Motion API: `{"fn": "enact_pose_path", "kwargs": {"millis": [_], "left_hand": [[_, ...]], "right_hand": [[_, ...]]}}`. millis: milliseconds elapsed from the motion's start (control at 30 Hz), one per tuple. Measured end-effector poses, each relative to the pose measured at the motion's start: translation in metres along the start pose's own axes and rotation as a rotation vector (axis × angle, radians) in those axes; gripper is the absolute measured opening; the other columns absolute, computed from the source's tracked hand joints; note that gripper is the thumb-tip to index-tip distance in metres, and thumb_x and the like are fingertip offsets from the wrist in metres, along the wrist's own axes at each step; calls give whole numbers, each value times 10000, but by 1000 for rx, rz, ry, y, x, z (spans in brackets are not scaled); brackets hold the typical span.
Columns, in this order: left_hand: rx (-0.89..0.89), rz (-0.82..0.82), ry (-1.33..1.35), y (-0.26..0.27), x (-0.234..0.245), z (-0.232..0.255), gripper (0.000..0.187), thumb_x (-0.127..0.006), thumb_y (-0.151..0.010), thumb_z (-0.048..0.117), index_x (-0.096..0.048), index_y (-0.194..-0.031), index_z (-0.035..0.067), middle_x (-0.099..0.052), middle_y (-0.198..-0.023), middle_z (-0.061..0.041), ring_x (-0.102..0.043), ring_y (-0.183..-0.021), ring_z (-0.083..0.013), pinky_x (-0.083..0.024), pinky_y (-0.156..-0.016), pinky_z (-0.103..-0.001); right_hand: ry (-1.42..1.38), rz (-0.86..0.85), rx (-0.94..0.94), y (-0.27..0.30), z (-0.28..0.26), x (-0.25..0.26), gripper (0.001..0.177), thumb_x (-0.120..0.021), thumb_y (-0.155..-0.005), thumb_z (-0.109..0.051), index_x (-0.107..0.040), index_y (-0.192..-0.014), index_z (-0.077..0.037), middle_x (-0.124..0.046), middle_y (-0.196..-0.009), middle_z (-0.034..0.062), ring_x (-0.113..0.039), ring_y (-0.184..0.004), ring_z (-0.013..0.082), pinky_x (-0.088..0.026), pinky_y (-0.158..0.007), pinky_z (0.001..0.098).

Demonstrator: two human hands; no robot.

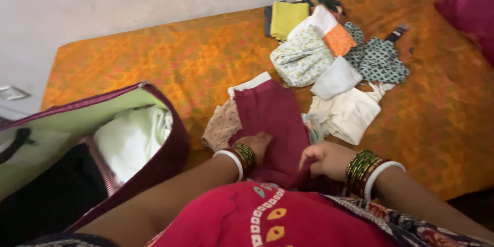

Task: The person picks up, folds, and places several small pieces of clothing and fabric items into a large purple bag on a bed.

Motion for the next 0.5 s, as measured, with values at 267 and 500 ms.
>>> {"fn": "enact_pose_path", "kwargs": {"millis": [267, 500], "left_hand": [[326, -172, -85, -10, 32, -20, 625, -571, -917, 136, -408, -1520, 168, -389, -1553, -184, -491, -1364, -426, -428, -1127, -520], [801, 115, 164, 10, 53, -88, 470, -414, -999, 315, -490, -1443, 180, -363, -1548, -163, -378, -1437, -351, -372, -1144, -494]], "right_hand": [[-110, 77, 35, 30, -14, 21, 238, -612, -821, 54, -738, -1000, -38, -791, -922, 39, -722, -856, 105, -581, -793, 266], [-185, 58, 20, 35, -2, 19, 208, -615, -839, 60, -728, -991, -26, -791, -940, 34, -724, -868, 101, -584, -796, 257]]}}
Point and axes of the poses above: each hand's wrist, its own y-axis away from the middle knuckle, its own x-axis out of the back of the hand, z = x × y, the point moved 7 cm from there along -y, towards the middle knuckle
